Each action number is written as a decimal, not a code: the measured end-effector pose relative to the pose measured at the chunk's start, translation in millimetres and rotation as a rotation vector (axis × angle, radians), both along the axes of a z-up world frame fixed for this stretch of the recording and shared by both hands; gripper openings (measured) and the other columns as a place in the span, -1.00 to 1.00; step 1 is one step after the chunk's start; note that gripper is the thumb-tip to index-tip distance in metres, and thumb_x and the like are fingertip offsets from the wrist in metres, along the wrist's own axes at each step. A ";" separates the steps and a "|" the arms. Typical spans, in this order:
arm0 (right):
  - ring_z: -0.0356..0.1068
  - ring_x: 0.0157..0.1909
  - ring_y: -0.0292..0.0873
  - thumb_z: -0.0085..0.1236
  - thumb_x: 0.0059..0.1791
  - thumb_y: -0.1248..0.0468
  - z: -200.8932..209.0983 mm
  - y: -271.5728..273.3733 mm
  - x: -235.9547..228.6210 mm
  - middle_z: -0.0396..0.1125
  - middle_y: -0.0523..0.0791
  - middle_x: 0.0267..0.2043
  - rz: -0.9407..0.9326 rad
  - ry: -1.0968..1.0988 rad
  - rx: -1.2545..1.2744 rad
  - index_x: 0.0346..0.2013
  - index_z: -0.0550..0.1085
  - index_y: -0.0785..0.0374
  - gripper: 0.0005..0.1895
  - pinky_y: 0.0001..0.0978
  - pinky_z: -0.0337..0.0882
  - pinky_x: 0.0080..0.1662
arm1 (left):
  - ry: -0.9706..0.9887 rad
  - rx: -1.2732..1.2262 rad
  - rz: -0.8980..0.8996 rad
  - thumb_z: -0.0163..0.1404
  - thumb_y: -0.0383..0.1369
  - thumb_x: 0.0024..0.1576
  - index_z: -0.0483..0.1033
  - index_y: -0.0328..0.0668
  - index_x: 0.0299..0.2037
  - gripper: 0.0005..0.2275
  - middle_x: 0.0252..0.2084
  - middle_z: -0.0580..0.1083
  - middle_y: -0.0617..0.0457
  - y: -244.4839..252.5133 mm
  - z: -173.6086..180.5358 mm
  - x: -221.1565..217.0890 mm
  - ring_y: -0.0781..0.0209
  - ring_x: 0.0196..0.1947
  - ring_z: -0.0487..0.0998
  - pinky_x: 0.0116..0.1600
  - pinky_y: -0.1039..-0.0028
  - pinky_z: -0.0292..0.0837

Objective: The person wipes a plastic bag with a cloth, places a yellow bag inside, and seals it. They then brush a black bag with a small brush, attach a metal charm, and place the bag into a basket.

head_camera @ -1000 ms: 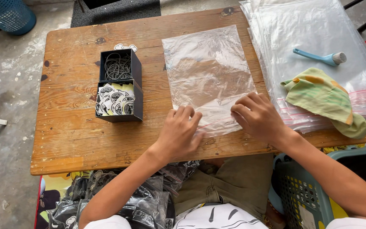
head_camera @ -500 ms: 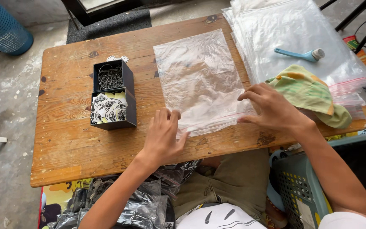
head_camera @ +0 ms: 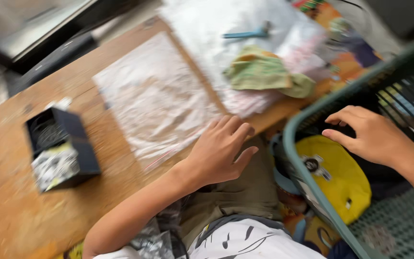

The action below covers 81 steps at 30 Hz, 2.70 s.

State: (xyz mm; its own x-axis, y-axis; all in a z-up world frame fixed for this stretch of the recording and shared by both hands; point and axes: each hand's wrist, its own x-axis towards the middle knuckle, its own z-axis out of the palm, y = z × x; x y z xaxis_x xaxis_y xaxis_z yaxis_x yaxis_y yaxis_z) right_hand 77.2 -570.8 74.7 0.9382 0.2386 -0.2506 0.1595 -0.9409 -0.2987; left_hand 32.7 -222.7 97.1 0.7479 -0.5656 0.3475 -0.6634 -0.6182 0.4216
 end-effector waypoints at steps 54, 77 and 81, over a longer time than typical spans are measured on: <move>0.45 -0.01 -0.24 0.02 0.01 0.30 -25.9 -42.1 -30.1 0.43 -0.14 0.08 -0.889 0.111 1.286 0.10 0.39 0.15 -0.65 -0.47 0.45 0.01 | 1.125 -0.915 -0.462 0.04 0.05 0.10 -0.25 -0.03 0.43 -0.17 0.30 0.06 -0.12 -28.9 18.0 62.0 0.12 -0.03 0.39 0.09 0.12 0.65; 0.40 0.07 0.20 0.07 -0.10 0.39 6.6 283.5 48.6 0.32 0.12 0.07 0.315 -0.073 0.524 0.20 0.38 0.24 -0.47 0.13 0.46 -0.05 | 0.630 -1.181 0.850 0.26 -0.41 -0.04 0.51 -0.45 -0.11 -0.65 -0.27 0.57 -0.11 149.8 -85.2 42.8 0.24 -0.23 0.58 -0.18 0.37 0.60; 0.32 0.19 0.26 0.00 -0.01 -0.09 25.6 313.4 8.8 0.22 0.21 0.21 0.564 -0.104 0.247 0.32 0.20 0.30 -0.27 0.21 0.47 0.05 | 0.608 -1.159 0.942 0.21 -0.36 -0.04 0.53 -0.44 -0.08 -0.64 -0.23 0.58 -0.14 139.2 -74.6 39.7 0.20 -0.13 0.61 -0.05 0.32 0.56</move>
State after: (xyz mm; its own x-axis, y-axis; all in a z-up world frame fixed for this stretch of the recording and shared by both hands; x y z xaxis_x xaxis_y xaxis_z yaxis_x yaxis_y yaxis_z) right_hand 86.0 -257.4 100.3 0.6678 0.7433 -0.0390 0.6512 -0.6088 -0.4531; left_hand 72.3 -83.5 22.5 0.8401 0.4944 -0.2233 0.1804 0.1337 0.9745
